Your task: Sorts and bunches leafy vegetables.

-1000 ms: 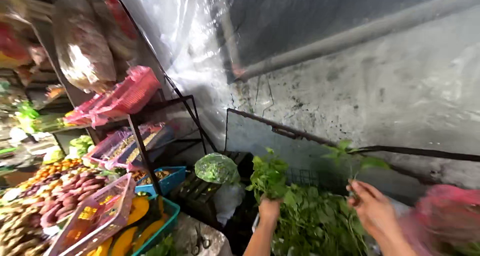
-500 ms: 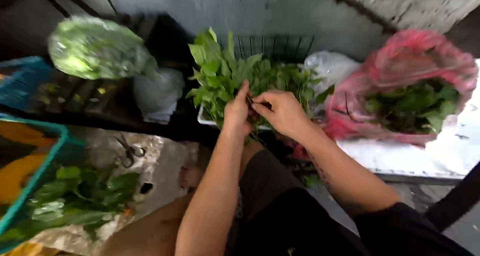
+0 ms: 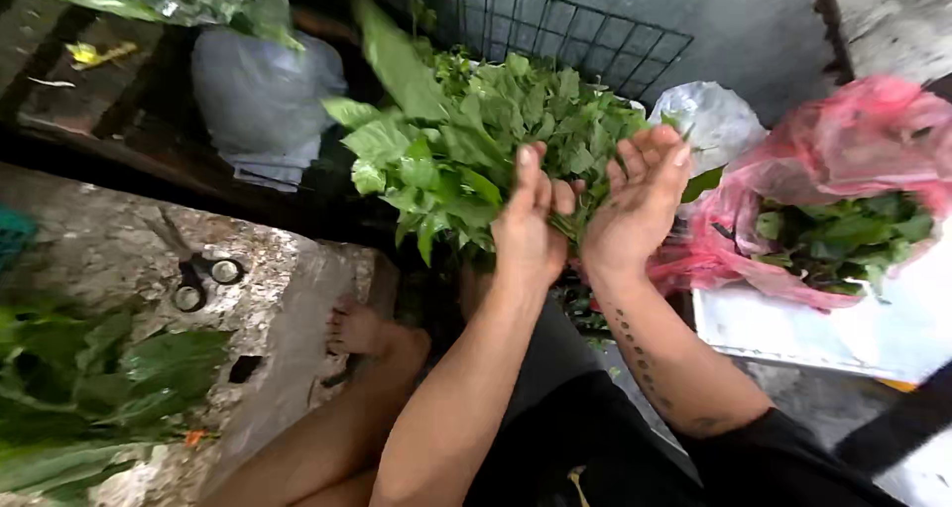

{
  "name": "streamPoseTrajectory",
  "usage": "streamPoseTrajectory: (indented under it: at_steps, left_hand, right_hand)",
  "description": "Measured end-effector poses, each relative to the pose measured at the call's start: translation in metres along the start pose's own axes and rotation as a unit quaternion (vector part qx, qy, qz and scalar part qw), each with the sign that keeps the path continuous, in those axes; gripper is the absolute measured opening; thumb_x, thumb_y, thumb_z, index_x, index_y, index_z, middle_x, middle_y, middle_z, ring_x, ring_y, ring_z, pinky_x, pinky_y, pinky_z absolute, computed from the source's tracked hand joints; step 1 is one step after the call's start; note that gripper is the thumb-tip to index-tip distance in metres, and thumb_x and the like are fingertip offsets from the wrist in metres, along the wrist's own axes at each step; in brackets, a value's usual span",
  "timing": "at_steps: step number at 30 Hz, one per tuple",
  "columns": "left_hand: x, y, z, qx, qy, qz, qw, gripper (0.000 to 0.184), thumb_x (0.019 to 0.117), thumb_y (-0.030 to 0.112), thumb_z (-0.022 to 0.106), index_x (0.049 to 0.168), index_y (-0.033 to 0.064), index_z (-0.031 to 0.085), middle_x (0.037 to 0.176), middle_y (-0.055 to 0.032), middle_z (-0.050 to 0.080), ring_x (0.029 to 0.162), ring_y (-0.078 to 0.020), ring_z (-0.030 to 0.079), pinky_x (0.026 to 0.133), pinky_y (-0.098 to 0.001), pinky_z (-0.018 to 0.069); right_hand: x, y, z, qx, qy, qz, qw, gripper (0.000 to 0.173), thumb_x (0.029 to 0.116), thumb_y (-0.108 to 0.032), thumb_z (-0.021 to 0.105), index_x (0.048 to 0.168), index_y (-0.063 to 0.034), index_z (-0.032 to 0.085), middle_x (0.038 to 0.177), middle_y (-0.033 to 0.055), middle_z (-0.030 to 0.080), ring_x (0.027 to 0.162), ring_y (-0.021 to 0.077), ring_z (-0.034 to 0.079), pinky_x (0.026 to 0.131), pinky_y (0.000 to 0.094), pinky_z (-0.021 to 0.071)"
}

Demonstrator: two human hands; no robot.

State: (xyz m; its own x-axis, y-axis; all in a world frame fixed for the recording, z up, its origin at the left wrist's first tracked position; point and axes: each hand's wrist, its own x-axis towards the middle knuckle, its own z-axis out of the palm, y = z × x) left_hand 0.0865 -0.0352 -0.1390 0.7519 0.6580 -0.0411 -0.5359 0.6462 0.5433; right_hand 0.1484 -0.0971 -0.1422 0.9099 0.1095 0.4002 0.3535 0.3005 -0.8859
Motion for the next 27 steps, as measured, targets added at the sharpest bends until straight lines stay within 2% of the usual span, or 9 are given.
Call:
streamPoseTrajectory:
  at_steps: [2,5,9,14,17,20,22,23,27]
  left_hand:
    - [-0.01,-0.017,0.002,0.046,0.054,-0.031,0.997,0.03,0.1095,0.033,0.046,0.116,0.0111,0.066,0.061,0.005,0.057,0.06,-0.0098,0.061,0.073,-0.036,0.0596]
    - [0.0,-0.001,-0.016,0.05,0.063,-0.051,0.995,0.029,0.1126,0.027,0.038,0.126,0.0121,0.059,0.057,0.0079,0.05,0.058,-0.0099,0.059,0.081,-0.0408,0.0594]
    - [0.02,0.054,-0.041,0.083,0.059,-0.066,0.993,0.029,0.1134,0.034,0.034,0.126,0.0238,0.058,0.064,0.0077,0.043,0.048,-0.0066,0.042,0.048,-0.0216,0.0454]
    - [0.0,0.07,-0.025,0.031,0.047,-0.109,0.992,0.025,0.1097,0.036,0.041,0.11,0.0236,0.062,0.053,0.012,0.033,0.036,-0.0007,0.029,0.034,-0.0156,0.0309]
    - [-0.014,0.066,-0.009,-0.013,-0.031,-0.122,0.992,0.034,0.112,0.035,0.031,0.118,0.0195,0.061,0.052,0.0107,0.03,0.035,-0.0012,0.027,0.035,-0.016,0.0292]
    - [-0.028,0.063,0.003,0.08,-0.131,-0.149,0.977,0.04,0.1117,0.041,0.031,0.128,0.0208,0.061,0.058,0.0074,0.043,0.047,-0.0063,0.045,0.05,-0.0234,0.0478]
    - [-0.028,0.06,0.001,0.155,-0.209,-0.179,0.949,0.041,0.1098,0.041,0.04,0.138,0.0184,0.06,0.082,-0.001,0.068,0.069,-0.0128,0.066,0.069,-0.0311,0.0601]
    - [-0.028,0.059,0.001,0.191,-0.225,-0.188,0.937,0.041,0.1092,0.038,0.043,0.141,0.0177,0.058,0.092,-0.0036,0.071,0.072,-0.0128,0.067,0.069,-0.0293,0.0598]
    - [-0.041,0.05,0.009,0.21,-0.142,-0.199,0.947,0.036,0.1115,0.029,0.041,0.14,0.0142,0.057,0.071,0.0025,0.053,0.046,-0.0051,0.044,0.043,-0.019,0.0427]
  right_hand:
    - [0.003,-0.004,0.007,-0.022,-0.016,-0.076,0.997,0.044,0.1113,-0.028,0.033,0.141,0.0032,0.04,0.132,0.0083,0.056,0.123,0.0147,0.057,0.106,0.0348,0.05]
    - [0.034,-0.017,-0.017,-0.048,-0.029,-0.126,0.99,0.029,0.1075,-0.016,0.044,0.127,0.0038,0.05,0.118,0.0074,0.061,0.113,0.0142,0.061,0.098,0.0341,0.053]
    - [0.083,-0.029,-0.077,-0.191,-0.114,-0.006,0.975,0.025,0.107,-0.017,0.049,0.119,0.0032,0.058,0.104,0.0095,0.065,0.091,0.0165,0.067,0.082,0.0359,0.0596]
    - [0.067,-0.005,-0.115,-0.497,-0.195,0.167,0.829,0.028,0.102,-0.027,0.061,0.119,-0.007,0.069,0.106,0.0124,0.072,0.092,0.0269,0.071,0.084,0.0527,0.0581]
    - [0.054,0.002,-0.119,-0.625,-0.206,0.215,0.721,0.037,0.1003,-0.04,0.062,0.114,-0.0076,0.073,0.107,0.0208,0.072,0.101,0.0417,0.069,0.086,0.0673,0.0526]
    - [0.044,0.015,-0.124,-0.677,-0.257,0.267,0.636,0.049,0.0971,-0.049,0.065,0.114,-0.0028,0.071,0.114,0.0273,0.069,0.108,0.0477,0.066,0.087,0.0705,0.0512]
    - [0.045,0.014,-0.128,-0.642,-0.263,0.263,0.67,0.04,0.0991,-0.039,0.064,0.116,-0.0043,0.072,0.118,0.0243,0.069,0.113,0.044,0.066,0.093,0.0672,0.0504]
    - [0.048,0.008,-0.13,-0.599,-0.259,0.245,0.717,0.036,0.1005,-0.037,0.062,0.116,-0.0065,0.073,0.115,0.021,0.071,0.111,0.0401,0.067,0.095,0.0644,0.051]
    - [0.056,-0.047,-0.123,-0.404,-0.225,0.162,0.872,0.032,0.1058,-0.032,0.057,0.117,-0.0051,0.071,0.101,0.0128,0.073,0.086,0.0257,0.071,0.083,0.0502,0.058]
